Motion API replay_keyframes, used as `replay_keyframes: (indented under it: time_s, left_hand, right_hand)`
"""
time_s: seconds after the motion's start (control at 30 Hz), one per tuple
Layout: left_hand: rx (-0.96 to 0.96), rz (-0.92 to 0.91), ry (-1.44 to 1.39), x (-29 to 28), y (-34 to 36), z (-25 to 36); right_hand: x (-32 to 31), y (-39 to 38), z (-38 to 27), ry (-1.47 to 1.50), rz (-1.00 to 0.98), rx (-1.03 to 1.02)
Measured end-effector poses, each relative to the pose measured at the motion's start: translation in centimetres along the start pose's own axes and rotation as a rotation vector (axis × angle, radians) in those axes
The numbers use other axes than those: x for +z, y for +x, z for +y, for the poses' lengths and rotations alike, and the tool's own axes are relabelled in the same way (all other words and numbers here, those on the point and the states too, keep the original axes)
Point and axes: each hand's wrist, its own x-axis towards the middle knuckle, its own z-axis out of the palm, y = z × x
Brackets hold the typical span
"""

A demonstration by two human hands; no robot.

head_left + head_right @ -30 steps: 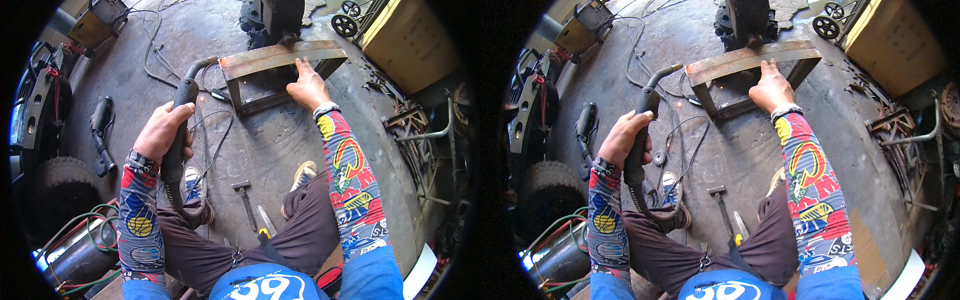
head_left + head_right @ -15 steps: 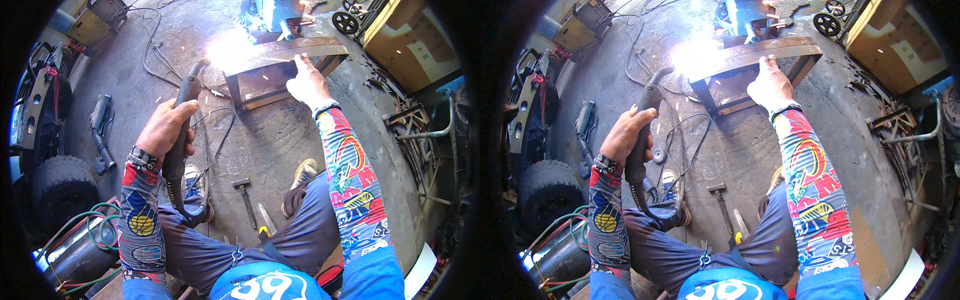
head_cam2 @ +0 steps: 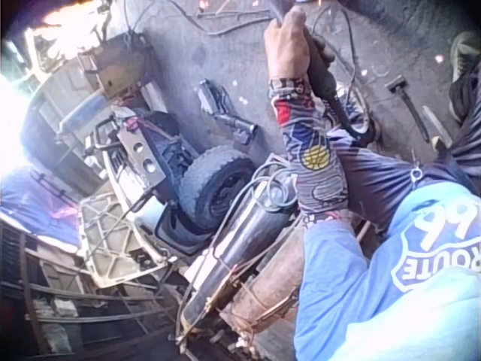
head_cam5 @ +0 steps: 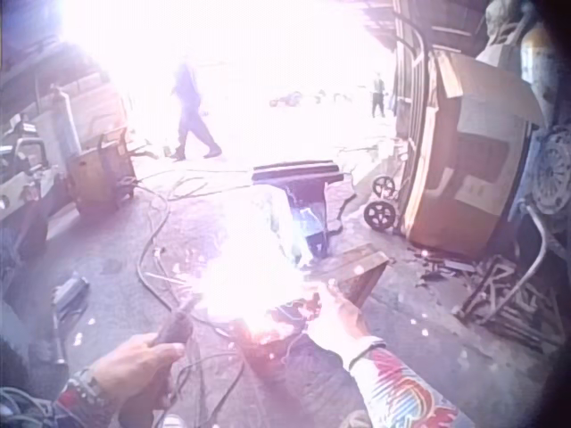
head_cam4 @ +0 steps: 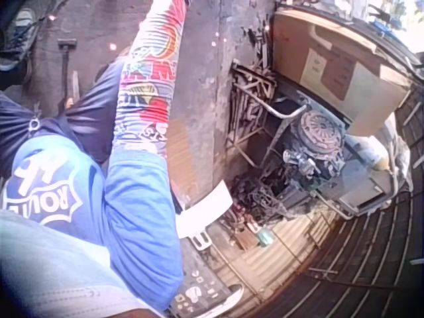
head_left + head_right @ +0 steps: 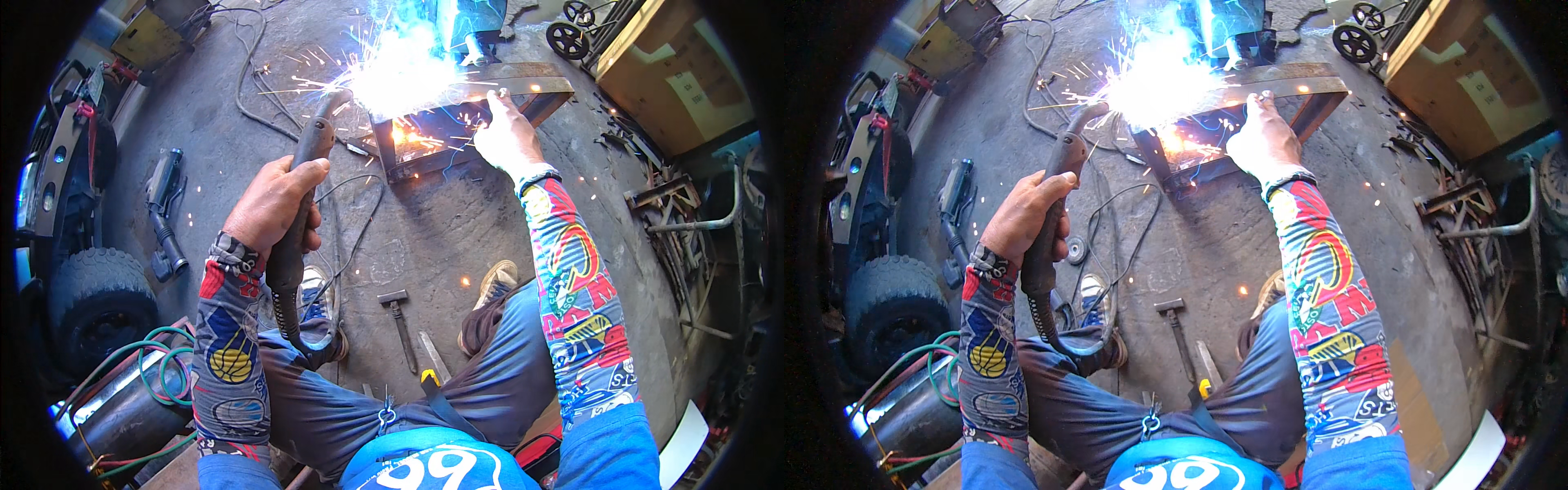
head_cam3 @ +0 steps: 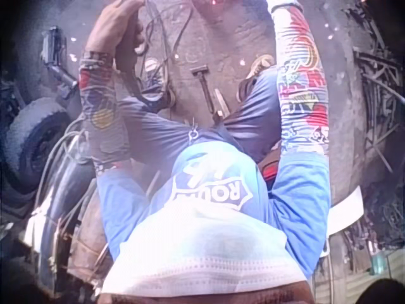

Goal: The person sits on the floor and uses an angle grinder to cut and smooth a metal bar, then welds it into a rectangular metal frame. The person handles the metal bar, angle grinder, and welding torch to assemble the frame.

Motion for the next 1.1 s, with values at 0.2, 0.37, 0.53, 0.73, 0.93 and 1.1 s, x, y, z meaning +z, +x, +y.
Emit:
replay_keyframes:
  time_s: [0.2, 0.37, 0.53, 0.73, 0.93, 1.1]
  left_hand:
    - [-0.003, 0.013, 0.025, 0.1, -0.2, 0.3]
    - [-0.013, -0.004, 0.039, 0.1, -0.2, 0.4]
    - [-0.001, 0.013, 0.006, 0.2, -0.3, 0.2]
    - [0.032, 0.037, -0.027, -0.1, -0.8, 0.2]
    - [0.021, 0.011, -0.017, -0.3, -1.0, 0.1]
    - [0.025, -0.014, -0.003, -0.4, -0.9, 0.0]
  right_hand:
    - [0.3, 0.2, 0.6, 0.033, -0.030, -0.001]
    - [-0.7, 0.1, -0.6, 0.002, -0.073, 0.060]
    - [-2.5, 0.1, -1.4, 0.067, -0.278, 0.235]
    - [-1.9, -1.5, -2.1, -0.115, -0.147, 0.134]
    - [-2.1, -1.2, -2.4, -0.208, -0.200, 0.187]
    - [-1.9, -1.0, -1.4, -0.024, -0.246, 0.125]
